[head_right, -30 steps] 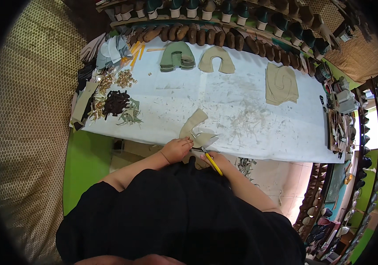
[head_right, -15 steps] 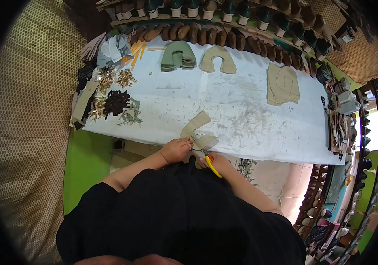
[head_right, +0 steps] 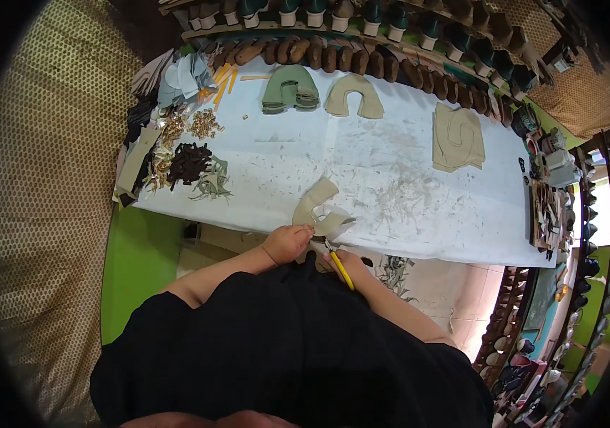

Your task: Cutting shoe upper components from material sheets using scissors.

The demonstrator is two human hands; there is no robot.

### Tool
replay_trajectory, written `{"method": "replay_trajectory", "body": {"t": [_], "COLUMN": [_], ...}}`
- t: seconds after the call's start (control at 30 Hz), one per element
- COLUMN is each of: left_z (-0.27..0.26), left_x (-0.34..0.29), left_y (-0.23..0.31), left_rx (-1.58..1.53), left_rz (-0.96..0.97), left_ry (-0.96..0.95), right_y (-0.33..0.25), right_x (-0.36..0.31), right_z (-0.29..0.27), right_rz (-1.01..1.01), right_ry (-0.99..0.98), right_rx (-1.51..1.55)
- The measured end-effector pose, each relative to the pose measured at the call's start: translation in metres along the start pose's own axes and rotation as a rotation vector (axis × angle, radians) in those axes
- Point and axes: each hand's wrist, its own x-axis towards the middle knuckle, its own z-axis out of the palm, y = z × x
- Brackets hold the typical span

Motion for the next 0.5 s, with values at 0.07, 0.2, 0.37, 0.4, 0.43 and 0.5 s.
{"method": "replay_trajectory", "body": {"t": [0.07, 0.2, 0.37, 0.4, 0.43, 0.5], "left_z": [-0.002, -0.008, -0.023, -0.023, -0.021, -0.018], "left_x": [0.002, 0.006, 0.003, 0.001, -0.002, -0.002], "left_y": [0.003, 0.002, -0.004, -0.013, -0.019, -0.028], "left_rx": [-0.006, 0.051, 0.181, 0.171, 0.161, 0.158], "left_rz": [-0.03, 0.032, 0.046, 0.074, 0.101, 0.113], "left_ry": [0.005, 0.021, 0.049, 0.008, -0.033, -0.049], "right_y": [0.004, 0.006, 0.007, -0.004, -0.011, -0.015], "right_x": [0.004, 0.009, 0.009, 0.004, 0.0, -0.003], "right_z": [0.001, -0.002, -0.005, -0.011, -0.015, -0.017], "right_rz": [-0.01, 0.02, -0.028, 0.064, 0.156, 0.145], "right_ry": [-0.021, -0.061, -0.002, -0.05, -0.098, -0.084], "right_rx": [0.038, 0.004, -0.029, 0.022, 0.072, 0.058]}}
